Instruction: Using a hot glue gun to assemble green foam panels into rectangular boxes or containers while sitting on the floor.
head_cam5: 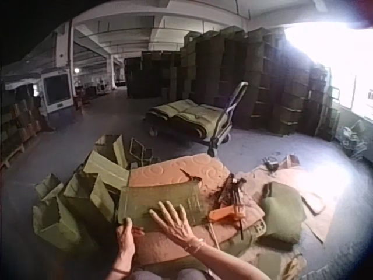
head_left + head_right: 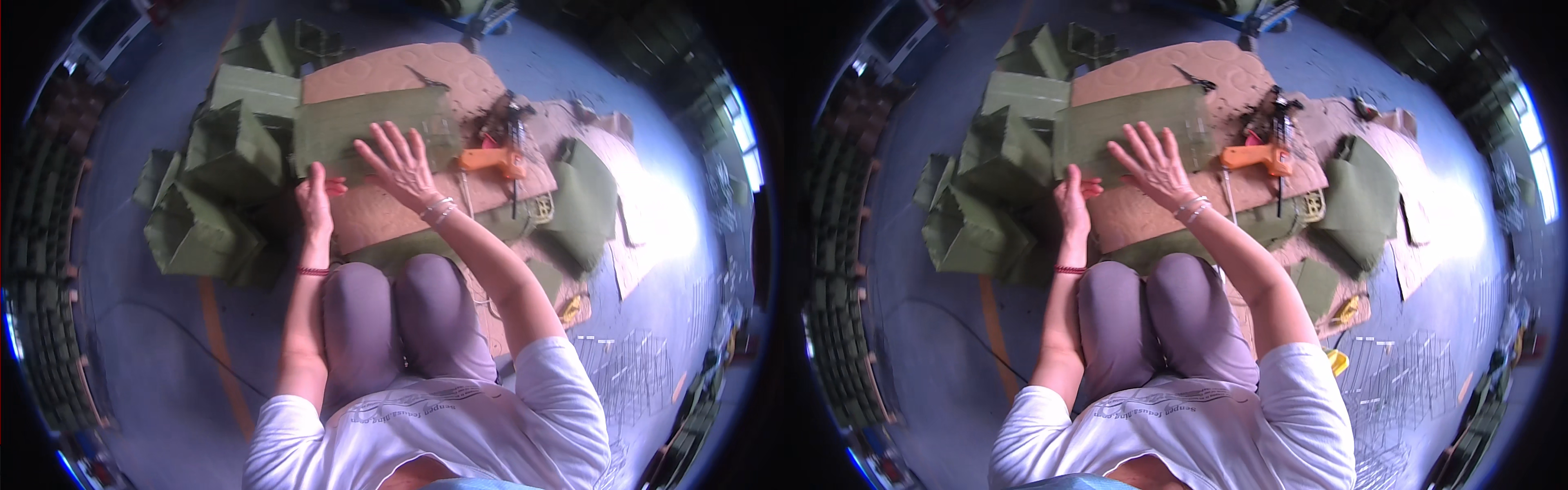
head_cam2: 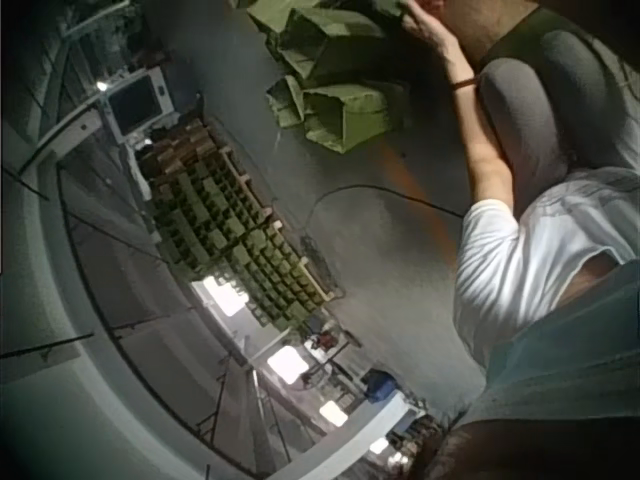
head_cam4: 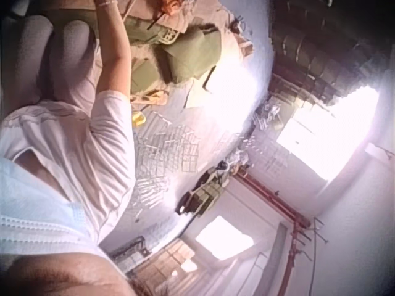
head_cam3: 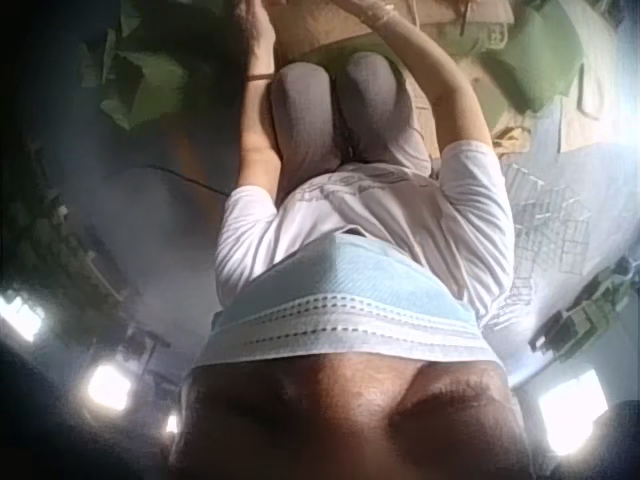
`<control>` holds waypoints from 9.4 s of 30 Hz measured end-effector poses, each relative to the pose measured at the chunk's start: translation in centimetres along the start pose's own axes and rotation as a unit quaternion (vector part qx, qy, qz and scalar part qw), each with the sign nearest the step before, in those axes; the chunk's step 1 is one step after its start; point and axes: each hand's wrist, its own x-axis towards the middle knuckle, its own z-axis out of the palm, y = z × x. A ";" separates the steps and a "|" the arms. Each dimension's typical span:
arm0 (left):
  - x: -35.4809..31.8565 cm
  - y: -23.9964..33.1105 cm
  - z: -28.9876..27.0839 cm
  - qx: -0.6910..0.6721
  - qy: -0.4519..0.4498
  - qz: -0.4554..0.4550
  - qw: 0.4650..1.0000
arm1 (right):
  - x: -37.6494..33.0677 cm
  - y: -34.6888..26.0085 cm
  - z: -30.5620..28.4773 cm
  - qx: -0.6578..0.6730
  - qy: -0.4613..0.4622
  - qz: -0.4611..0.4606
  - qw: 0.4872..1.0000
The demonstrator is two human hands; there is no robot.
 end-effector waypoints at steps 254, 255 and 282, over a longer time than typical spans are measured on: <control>5.2 2.3 10.4 0.270 -0.391 0.202 0.857 | -13.0 0.3 -2.0 0.790 0.085 0.358 0.491; 5.2 2.3 10.4 0.270 -0.391 0.201 0.857 | -13.0 0.3 -2.2 0.780 0.081 0.356 0.508; 4.8 3.1 10.5 0.229 -0.388 0.151 0.880 | -13.0 -0.3 -1.3 0.791 0.047 0.348 0.501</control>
